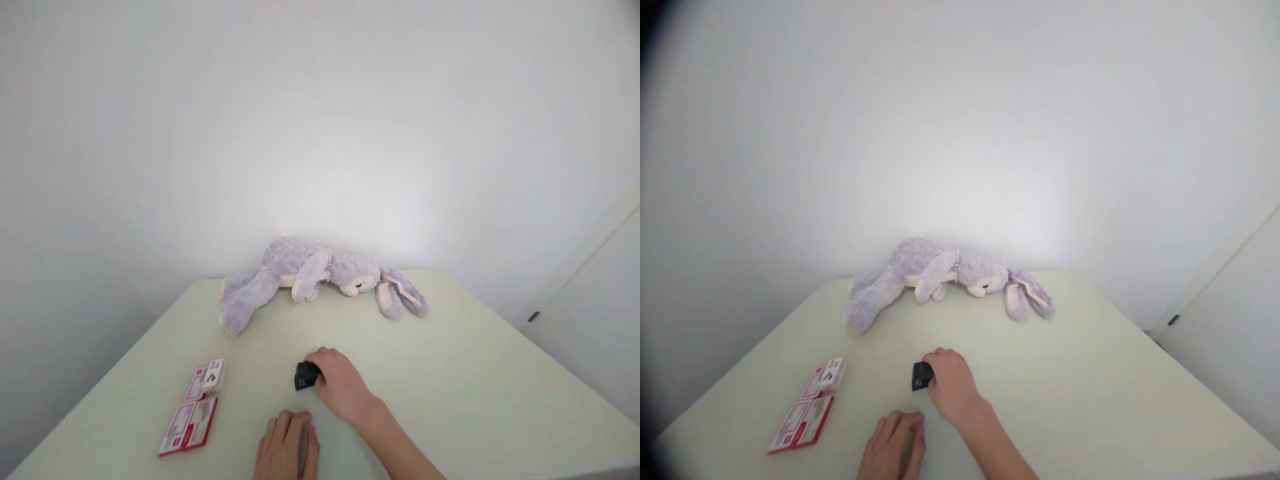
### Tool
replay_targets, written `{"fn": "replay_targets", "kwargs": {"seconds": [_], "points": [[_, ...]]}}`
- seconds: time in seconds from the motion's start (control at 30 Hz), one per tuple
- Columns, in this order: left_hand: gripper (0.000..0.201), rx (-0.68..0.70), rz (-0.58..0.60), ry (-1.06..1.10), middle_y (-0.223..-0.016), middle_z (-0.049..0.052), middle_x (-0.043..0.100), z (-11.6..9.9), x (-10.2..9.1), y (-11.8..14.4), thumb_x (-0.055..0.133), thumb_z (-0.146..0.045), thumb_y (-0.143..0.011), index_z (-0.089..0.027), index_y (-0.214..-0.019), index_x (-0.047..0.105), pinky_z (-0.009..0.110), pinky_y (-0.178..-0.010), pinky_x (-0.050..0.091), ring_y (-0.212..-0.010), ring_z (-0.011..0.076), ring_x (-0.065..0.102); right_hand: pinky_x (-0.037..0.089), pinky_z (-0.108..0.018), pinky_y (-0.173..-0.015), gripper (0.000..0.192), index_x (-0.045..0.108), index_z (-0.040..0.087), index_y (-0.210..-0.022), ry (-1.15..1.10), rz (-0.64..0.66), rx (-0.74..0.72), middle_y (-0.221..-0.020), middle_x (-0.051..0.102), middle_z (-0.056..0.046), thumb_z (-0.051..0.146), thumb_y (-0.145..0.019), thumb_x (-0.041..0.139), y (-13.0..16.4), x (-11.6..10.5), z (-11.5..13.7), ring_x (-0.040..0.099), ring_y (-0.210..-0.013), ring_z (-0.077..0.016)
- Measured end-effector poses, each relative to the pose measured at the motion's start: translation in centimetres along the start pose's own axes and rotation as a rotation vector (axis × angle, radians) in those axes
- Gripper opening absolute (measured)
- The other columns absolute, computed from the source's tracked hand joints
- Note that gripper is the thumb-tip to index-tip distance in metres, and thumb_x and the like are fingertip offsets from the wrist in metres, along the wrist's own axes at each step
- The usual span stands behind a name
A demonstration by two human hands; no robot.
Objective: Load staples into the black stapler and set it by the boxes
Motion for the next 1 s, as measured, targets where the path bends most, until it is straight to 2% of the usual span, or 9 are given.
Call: {"fn": "replay_targets", "kwargs": {"seconds": [0.07, 0.17, 0.33, 0.47, 0.53, 0.67, 0.77, 0.83, 1.0], "points": [[0.038, 0.033, -0.022, -0.004, -0.132, 0.007, 0.068, -0.5, -0.6, -1.3, 0.046, -0.04, -0.099, -0.029, -0.129, 0.067, 0.041, -0.095, 0.055, -0.118, 0.0259, 0.063, 0.04, -0.031, -0.103, 0.056, 0.071, 0.026, -0.114, -0.031, -0.025, 0.005, -0.112, 0.072, -0.001, 0.0, -0.071, 0.046, 0.9, -0.9, -1.0, 0.063, -0.11, -0.018], [0.051, 0.075, 0.001, -0.075, -0.156, 0.005, 0.051, -0.9, 0.2, -2.2, 0.046, -0.043, -0.099, -0.03, -0.148, 0.051, 0.049, -0.112, 0.046, -0.142, 0.0296, 0.047, 0.029, -0.037, -0.118, 0.053, 0.068, 0.029, -0.117, -0.118, -0.124, 0.039, -0.118, 0.07, 0.0, 0.003, -0.075, 0.047, 1.9, -0.9, -1.2, 0.061, -0.117, -0.0183], [0.064, 0.06, 0.159, -0.154, -0.162, 0.006, 0.039, -0.5, 2.3, -2.1, 0.05, -0.043, -0.093, -0.028, -0.155, 0.041, 0.062, -0.121, 0.03, -0.151, 0.0359, 0.034, 0.023, -0.05, -0.121, 0.021, 0.068, 0.026, -0.104, -0.078, -0.342, 0.187, -0.112, 0.069, -0.005, 0.025, -0.084, 0.064, 2.1, 1.1, 0.2, 0.06, -0.116, -0.0275], [0.071, 0.024, 0.211, -0.161, -0.166, 0.005, 0.03, -0.6, 2.0, -2.2, 0.052, -0.038, -0.089, -0.028, -0.157, 0.035, 0.068, -0.122, 0.022, -0.154, 0.0368, 0.027, 0.019, -0.053, -0.122, 0.017, 0.07, 0.025, -0.1, -0.107, -0.466, 0.264, -0.113, 0.072, -0.006, 0.024, -0.084, 0.064, 1.5, 2.0, 0.4, 0.054, -0.131, -0.0309], [0.068, -0.01, 0.183, -0.159, -0.166, 0.004, 0.029, -0.7, 1.3, -2.5, 0.049, -0.04, -0.093, -0.03, -0.158, 0.034, 0.068, -0.122, 0.022, -0.153, 0.036, 0.029, 0.028, -0.051, -0.119, 0.024, 0.071, 0.026, -0.108, -0.288, -0.542, 0.297, -0.116, 0.073, -0.006, 0.031, -0.086, 0.064, 1.4, 1.6, -0.5, 0.054, -0.132, -0.0305], [0.061, -0.044, 0.116, -0.138, -0.166, 0.003, 0.029, -0.9, 0.5, -2.9, 0.041, -0.05, -0.099, -0.034, -0.158, 0.033, 0.068, -0.12, 0.026, -0.151, 0.035, 0.034, 0.053, -0.037, -0.095, 0.043, 0.071, 0.02, -0.117, -0.796, -0.667, 0.377, -0.113, 0.075, -0.008, 0.051, -0.088, 0.065, 1.5, 0.5, -3.7, 0.069, -0.105, -0.0246], [0.061, -0.038, 0.095, -0.136, -0.166, 0.004, 0.029, -0.8, 0.5, -2.9, 0.041, -0.049, -0.1, -0.033, -0.158, 0.034, 0.067, -0.12, 0.026, -0.15, 0.0347, 0.035, 0.056, -0.033, -0.087, 0.052, 0.071, 0.016, -0.116, -1.047, -0.763, 0.448, -0.109, 0.077, -0.008, 0.058, -0.083, 0.069, 2.1, 0.3, -6.7, 0.069, -0.1, -0.0231], [0.061, -0.033, 0.085, -0.137, -0.166, 0.005, 0.03, -0.7, 0.8, -2.8, 0.041, -0.047, -0.1, -0.031, -0.158, 0.034, 0.067, -0.121, 0.025, -0.151, 0.0341, 0.035, 0.058, -0.032, -0.084, 0.059, 0.069, 0.016, -0.119, -1.21, -0.818, 0.527, -0.116, 0.075, -0.01, 0.061, -0.081, 0.07, 2.7, 0.7, -8.7, 0.07, -0.103, -0.024], [0.059, 0.001, 0.049, -0.137, -0.165, 0.01, 0.036, -0.8, 0.7, -3.0, 0.043, -0.04, -0.098, -0.022, -0.154, 0.042, 0.063, -0.123, 0.023, -0.151, 0.0312, 0.035, 0.062, -0.037, -0.084, 0.061, 0.066, 0.017, -0.119, -1.365, -0.79, 0.612, -0.129, 0.07, -0.014, 0.064, -0.08, 0.068, 4.3, 1.2, -11.3, 0.07, -0.114, -0.028]]}}
Point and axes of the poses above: each hand's wrist, its own y-axis away from the middle knuckle, its own x-axis out of the palm, z = x × y, the point moved 5 cm from there along -y, towards the middle knuckle
